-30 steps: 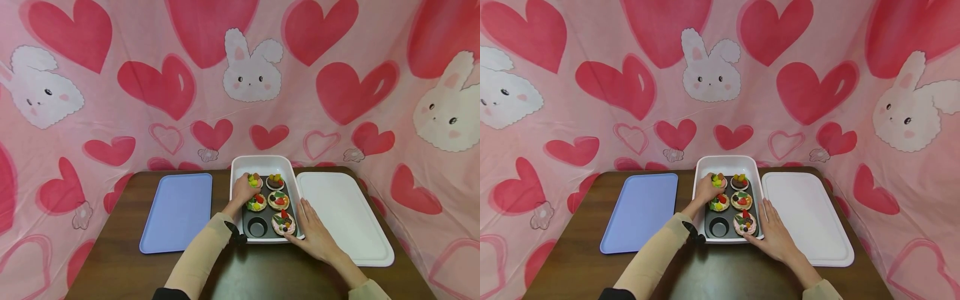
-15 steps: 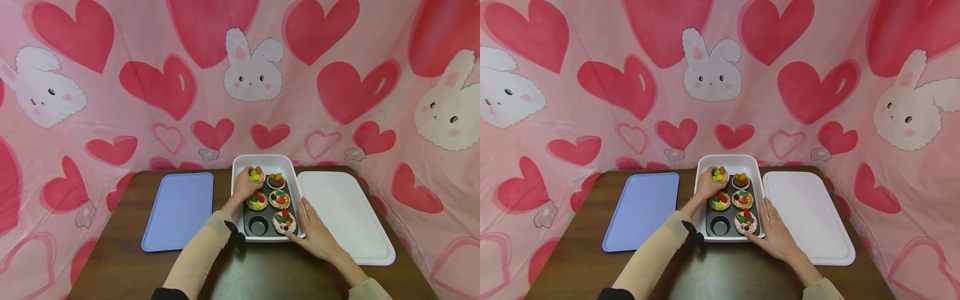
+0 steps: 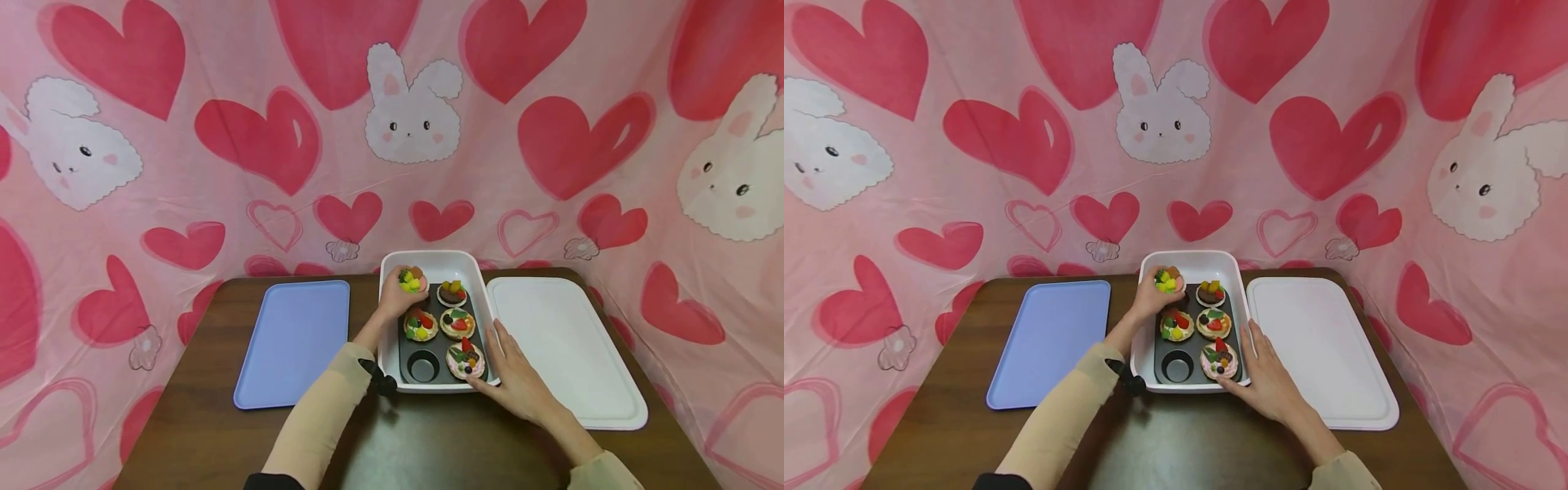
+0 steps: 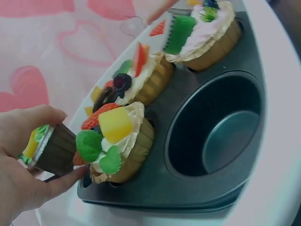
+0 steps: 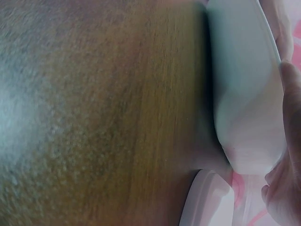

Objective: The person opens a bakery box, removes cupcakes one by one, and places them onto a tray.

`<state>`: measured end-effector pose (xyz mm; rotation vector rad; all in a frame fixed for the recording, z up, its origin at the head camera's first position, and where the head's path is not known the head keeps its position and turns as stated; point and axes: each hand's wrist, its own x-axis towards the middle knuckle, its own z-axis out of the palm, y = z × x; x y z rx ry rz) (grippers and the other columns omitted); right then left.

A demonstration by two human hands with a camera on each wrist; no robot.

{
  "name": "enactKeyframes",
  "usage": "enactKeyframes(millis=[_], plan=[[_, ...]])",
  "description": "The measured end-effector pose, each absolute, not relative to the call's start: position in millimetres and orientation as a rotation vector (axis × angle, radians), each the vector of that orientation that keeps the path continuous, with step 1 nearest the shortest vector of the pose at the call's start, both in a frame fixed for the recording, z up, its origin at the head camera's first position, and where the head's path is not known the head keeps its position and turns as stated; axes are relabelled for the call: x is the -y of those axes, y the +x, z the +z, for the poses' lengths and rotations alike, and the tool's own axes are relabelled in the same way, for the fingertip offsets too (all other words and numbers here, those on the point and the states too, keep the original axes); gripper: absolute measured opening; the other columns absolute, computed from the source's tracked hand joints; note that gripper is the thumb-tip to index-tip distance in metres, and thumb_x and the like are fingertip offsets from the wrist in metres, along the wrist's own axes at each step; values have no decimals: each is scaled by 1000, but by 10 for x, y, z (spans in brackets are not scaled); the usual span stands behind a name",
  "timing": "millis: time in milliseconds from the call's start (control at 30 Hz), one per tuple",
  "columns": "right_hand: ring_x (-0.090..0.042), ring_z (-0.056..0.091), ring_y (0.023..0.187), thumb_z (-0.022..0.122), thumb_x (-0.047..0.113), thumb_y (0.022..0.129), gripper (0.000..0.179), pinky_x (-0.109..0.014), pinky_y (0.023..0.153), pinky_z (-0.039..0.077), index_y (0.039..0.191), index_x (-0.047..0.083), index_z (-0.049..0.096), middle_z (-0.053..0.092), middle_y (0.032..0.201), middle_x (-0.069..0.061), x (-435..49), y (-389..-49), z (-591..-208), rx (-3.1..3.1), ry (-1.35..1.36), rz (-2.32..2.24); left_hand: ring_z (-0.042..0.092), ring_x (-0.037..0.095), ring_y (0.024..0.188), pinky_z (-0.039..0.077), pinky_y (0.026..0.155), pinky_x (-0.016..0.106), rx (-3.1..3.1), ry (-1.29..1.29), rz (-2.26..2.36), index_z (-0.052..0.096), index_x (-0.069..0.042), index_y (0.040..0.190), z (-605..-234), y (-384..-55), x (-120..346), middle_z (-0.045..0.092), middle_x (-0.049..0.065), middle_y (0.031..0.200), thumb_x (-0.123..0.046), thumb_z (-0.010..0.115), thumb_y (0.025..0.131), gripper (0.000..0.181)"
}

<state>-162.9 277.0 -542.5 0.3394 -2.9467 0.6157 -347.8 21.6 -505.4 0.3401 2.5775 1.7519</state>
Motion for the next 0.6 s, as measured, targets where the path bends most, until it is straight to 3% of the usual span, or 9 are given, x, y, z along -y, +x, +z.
enactKeyframes(millis=[367,600], plan=[[-58,29,162,76,65,94,115,-76,125,36,174,1,22,15,182,-27,-2774,-1641,-5433,2949,333,631,55,39,138,47,126,56,-2255,185,1969,45,-5,155,-5035,-3485,21,49,27,159,-12,91,89,81],[-58,29,162,76,64,94,116,-78,121,39,175,3,20,14,183,-27,-2777,-1638,-5422,2949,327,652,54,41,144,46,126,56,-2217,129,2002,42,-8,151,-4990,-3468,216,51,27,164,-15,92,88,81]])
